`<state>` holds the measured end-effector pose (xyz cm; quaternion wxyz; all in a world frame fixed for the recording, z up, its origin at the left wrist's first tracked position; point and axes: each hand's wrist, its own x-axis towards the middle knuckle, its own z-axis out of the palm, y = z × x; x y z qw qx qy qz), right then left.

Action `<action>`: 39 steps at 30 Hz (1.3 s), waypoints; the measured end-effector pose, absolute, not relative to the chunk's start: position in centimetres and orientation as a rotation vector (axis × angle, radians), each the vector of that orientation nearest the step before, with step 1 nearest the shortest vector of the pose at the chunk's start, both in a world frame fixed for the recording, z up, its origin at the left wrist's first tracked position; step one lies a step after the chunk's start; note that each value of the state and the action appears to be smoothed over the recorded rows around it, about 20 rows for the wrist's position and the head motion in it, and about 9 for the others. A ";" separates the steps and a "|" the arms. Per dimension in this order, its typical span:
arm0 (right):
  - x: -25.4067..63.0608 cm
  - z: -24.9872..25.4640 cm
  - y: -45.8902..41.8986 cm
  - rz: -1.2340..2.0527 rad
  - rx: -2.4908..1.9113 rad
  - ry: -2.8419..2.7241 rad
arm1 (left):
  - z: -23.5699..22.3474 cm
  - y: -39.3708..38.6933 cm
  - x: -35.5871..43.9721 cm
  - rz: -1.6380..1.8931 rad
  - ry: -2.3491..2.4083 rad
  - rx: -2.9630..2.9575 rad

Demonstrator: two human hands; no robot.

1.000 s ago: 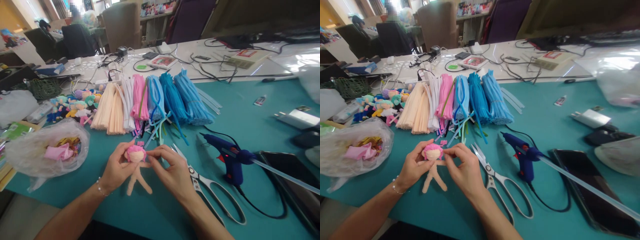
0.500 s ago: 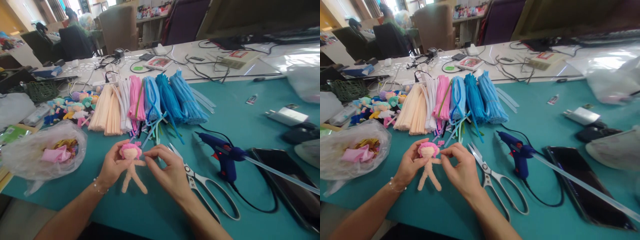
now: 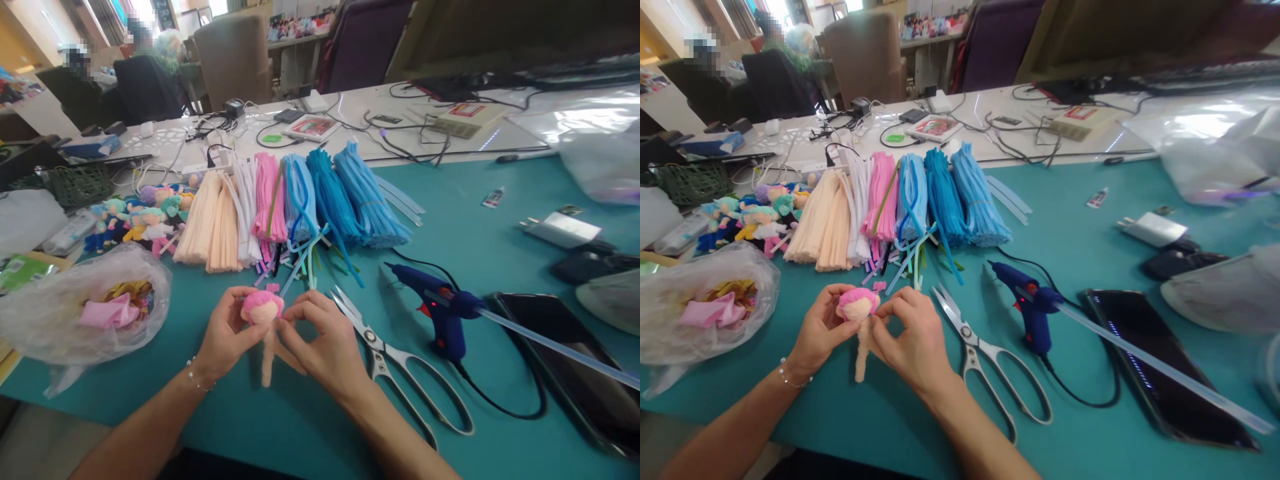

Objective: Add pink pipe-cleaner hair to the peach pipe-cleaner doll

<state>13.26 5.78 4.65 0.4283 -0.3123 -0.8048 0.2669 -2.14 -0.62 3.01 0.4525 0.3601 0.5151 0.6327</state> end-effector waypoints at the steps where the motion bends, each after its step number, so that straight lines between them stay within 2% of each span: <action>1: 13.2 4.6 5.8 0.674 -0.785 -2.006 | 3.0 -0.6 -2.1 1.561 1.271 0.884; 14: 13.6 4.9 6.4 0.825 -0.961 -1.984 | 3.5 0.2 -2.9 1.669 1.326 0.585; 21: 13.6 4.8 6.7 0.731 -1.221 -2.530 | 4.3 0.3 -3.1 1.716 1.163 0.501; 27: 13.9 5.6 6.2 0.650 -1.259 -2.632 | 4.0 0.1 -3.1 1.625 1.054 0.504; 33: 19.6 7.9 4.4 0.440 -1.210 -2.413 | 3.8 0.0 -3.1 1.563 0.954 0.455; 39: 27.9 6.8 4.9 0.213 -1.647 -2.106 | 4.3 -0.1 -2.7 1.486 0.828 0.365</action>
